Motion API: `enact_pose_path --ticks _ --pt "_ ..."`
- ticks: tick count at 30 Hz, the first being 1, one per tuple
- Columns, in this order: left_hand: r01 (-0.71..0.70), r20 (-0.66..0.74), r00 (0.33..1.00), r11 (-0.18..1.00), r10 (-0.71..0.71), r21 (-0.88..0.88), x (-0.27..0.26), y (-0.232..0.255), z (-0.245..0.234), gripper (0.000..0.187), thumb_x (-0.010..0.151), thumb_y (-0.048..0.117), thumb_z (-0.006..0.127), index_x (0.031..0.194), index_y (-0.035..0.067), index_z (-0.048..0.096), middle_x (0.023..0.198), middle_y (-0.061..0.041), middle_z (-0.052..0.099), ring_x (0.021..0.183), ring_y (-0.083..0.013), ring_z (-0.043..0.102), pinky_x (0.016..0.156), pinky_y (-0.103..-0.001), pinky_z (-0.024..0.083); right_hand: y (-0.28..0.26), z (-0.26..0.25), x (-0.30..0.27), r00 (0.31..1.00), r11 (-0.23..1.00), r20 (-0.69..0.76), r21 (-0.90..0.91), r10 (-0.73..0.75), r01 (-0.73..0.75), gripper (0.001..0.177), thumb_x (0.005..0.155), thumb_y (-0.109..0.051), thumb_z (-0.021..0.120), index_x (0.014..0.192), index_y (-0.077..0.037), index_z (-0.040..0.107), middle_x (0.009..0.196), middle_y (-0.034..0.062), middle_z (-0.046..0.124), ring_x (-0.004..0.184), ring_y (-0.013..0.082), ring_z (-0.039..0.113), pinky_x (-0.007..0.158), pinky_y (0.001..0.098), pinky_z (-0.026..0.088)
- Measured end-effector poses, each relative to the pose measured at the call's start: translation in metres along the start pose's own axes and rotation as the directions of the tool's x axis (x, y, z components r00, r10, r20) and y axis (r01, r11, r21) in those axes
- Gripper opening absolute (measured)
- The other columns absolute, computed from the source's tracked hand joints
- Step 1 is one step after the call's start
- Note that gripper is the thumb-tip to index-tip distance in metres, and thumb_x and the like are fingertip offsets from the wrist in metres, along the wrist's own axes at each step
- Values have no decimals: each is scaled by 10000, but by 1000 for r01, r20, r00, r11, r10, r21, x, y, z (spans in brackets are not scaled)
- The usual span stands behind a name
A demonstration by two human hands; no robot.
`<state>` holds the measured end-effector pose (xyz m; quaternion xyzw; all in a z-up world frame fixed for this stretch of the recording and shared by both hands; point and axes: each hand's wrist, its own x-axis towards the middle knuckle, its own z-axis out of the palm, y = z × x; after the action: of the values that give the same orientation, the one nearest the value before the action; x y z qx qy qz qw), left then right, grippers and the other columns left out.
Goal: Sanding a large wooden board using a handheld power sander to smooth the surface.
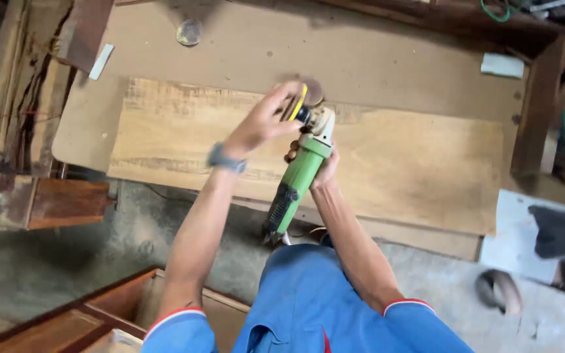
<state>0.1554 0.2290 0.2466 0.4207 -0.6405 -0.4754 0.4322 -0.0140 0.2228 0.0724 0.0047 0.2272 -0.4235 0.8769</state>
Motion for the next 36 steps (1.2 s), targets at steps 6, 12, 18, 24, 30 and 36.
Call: enact_pose_path --ticks 6,12,18,24,30,36 --pt "483 -126 870 776 -476 405 -28 33 -33 687 1043 428 278 1358 -113 560 1384 -402 558 1374 -539 449 1198 -616 295 87 -16 10 999 999 32 20 41 -42 637 839 -602 506 1129 -75 715 874 281 701 723 455 709 699 518 568" --pt "11 -200 980 997 -27 -78 -67 0 -61 405 1018 437 498 1218 109 624 1187 -105 624 1211 -261 561 1103 -484 439 135 -16 17 998 999 59 41 16 -19 626 859 -575 463 1181 -99 711 826 246 674 685 415 681 700 478 537" --pt "351 -102 936 873 -336 339 -77 -9 -51 404 1047 370 413 1369 151 520 1234 -255 635 1225 -471 602 1047 -585 434 163 -35 21 994 999 108 48 9 -14 719 806 -664 478 1151 -79 713 876 274 655 696 435 637 714 494 495" --pt "567 -151 810 690 -567 450 -64 39 -59 793 978 776 249 1388 135 473 1333 -322 595 1284 -508 555 1091 -618 369 149 -24 21 986 999 164 35 -25 19 735 828 -637 451 1239 -72 678 868 263 635 707 426 649 723 501 501" --pt "262 -56 965 952 -256 159 -69 17 -53 385 1014 268 539 1332 50 539 1247 -308 639 1274 -422 585 1083 -554 444 149 -28 19 978 997 210 72 -12 -4 770 793 -654 566 1266 -57 676 903 266 649 770 410 643 750 492 525" --pt "658 -291 748 613 -596 436 -48 13 -30 755 901 814 389 1289 182 533 1209 -255 665 1224 -466 614 1051 -568 439 147 -20 20 975 998 223 64 8 -23 707 775 -652 570 1101 -40 705 888 284 655 740 434 638 720 490 501"
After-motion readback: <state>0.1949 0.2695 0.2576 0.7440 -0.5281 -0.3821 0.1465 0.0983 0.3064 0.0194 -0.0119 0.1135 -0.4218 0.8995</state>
